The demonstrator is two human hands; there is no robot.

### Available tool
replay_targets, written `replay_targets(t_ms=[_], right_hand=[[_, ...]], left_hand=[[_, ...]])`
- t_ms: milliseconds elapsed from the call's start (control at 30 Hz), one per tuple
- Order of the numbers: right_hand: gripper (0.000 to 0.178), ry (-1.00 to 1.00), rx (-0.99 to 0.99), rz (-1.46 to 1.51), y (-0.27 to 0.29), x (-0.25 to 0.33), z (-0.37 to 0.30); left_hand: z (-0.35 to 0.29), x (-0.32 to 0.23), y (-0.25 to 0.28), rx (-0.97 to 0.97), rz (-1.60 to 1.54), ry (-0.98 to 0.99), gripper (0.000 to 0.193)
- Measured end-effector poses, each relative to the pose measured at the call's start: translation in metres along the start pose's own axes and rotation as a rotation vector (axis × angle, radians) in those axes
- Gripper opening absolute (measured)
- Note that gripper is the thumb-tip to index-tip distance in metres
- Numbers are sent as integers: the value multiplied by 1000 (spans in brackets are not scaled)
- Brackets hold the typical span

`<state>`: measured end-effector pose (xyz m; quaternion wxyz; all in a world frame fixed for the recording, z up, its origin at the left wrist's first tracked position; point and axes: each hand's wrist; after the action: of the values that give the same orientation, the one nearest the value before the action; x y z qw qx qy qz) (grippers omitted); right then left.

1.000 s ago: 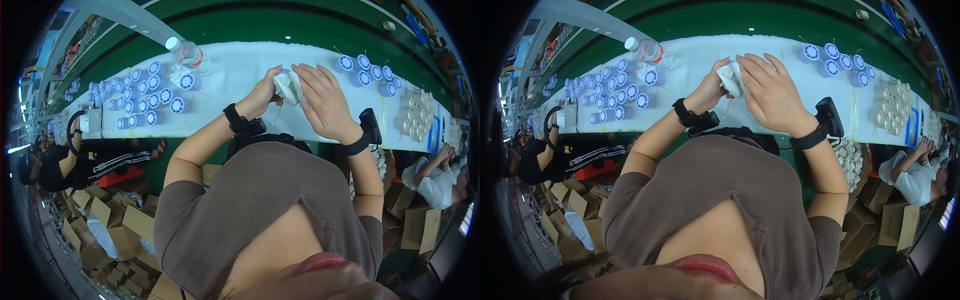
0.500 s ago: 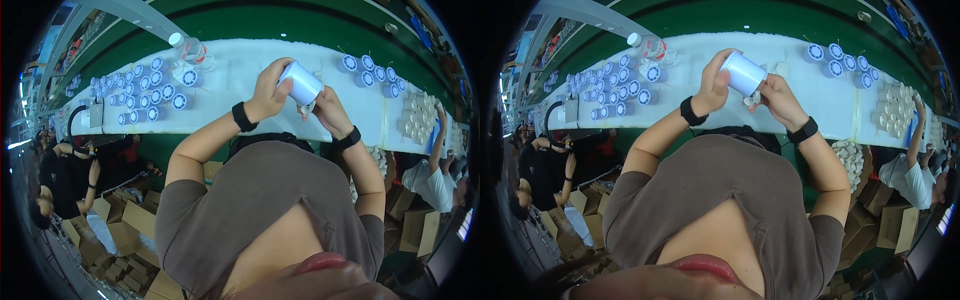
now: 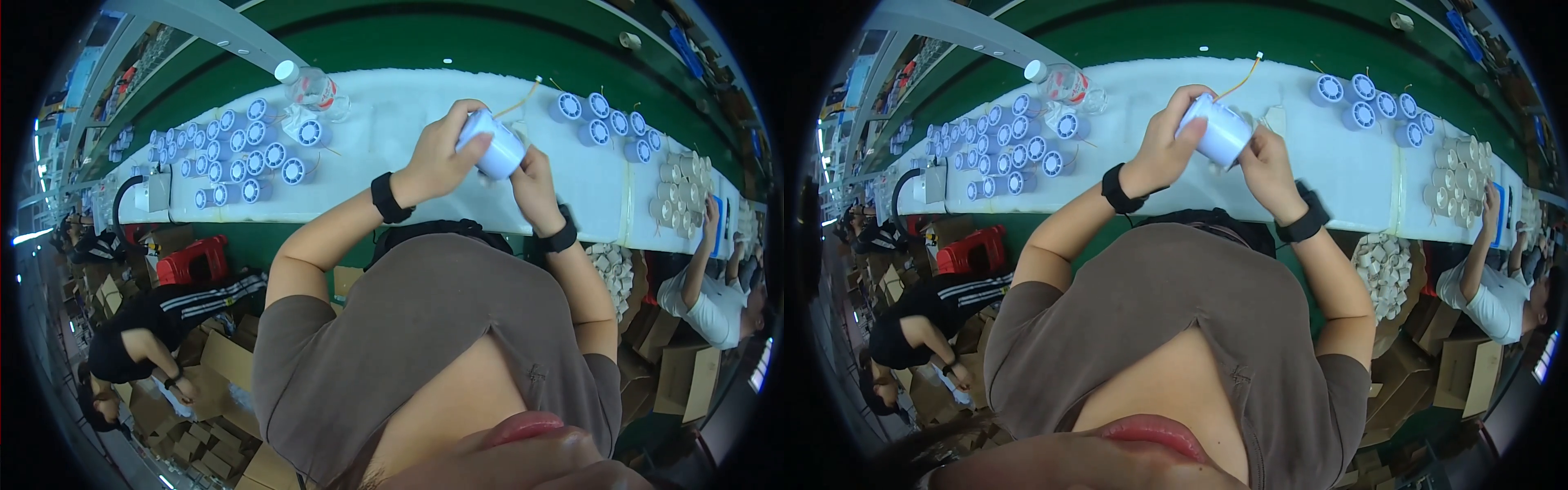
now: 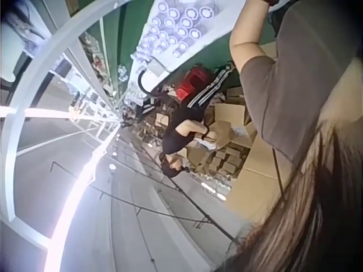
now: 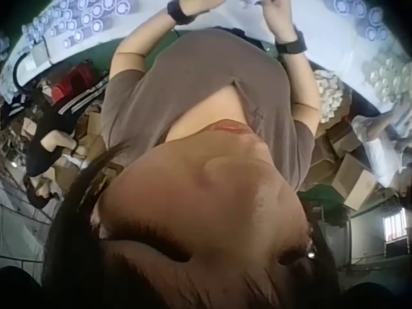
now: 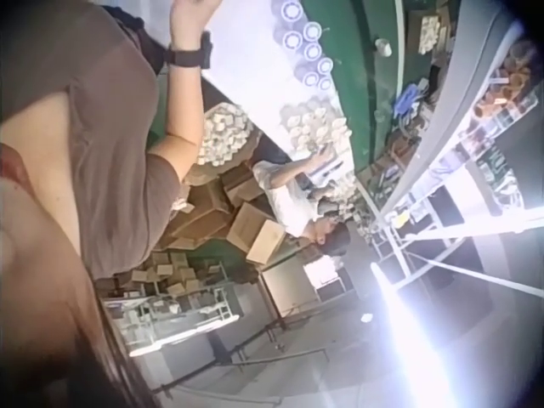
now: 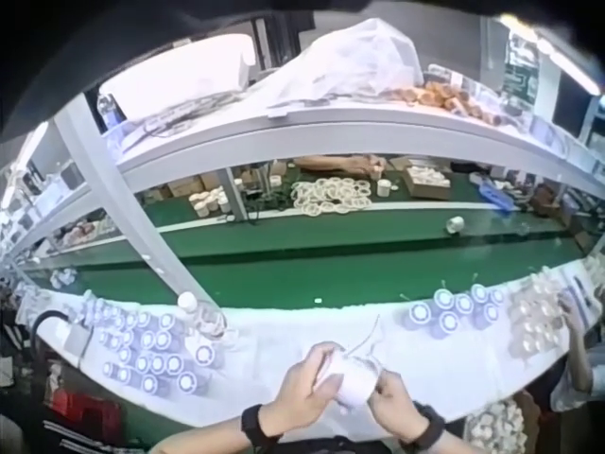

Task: Cleaning small electronic components with a cloth and organizing them onto a tray.

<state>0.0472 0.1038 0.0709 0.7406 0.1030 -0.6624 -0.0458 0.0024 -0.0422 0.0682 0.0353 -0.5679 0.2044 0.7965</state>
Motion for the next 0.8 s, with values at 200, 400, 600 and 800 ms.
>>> replay_targets(t_ms=[200,400,600,800], right_hand=[[18,-522,433,1329,-1,-9,-7],[17,-237,125,192,24,-21,9],[12,238,-119,-138,10,19,36],[10,278,30,83,-35,57,51]], left_hand=[[4,6,18,49,195,-519,57],[-5,3,43,-103,507,-560,67],[-27,0,60,-125,441,-279,74],[-45,-1,66,-120,564,-166,88]])
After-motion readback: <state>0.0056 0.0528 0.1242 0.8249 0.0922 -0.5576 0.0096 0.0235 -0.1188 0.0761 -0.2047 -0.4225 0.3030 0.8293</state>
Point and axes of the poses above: each hand's wrist, its own z-axis towards the middle knuckle, its own y-axis out of the back of the hand, x = y × z, and after that the axes turned 3 degrees about z, right-handed
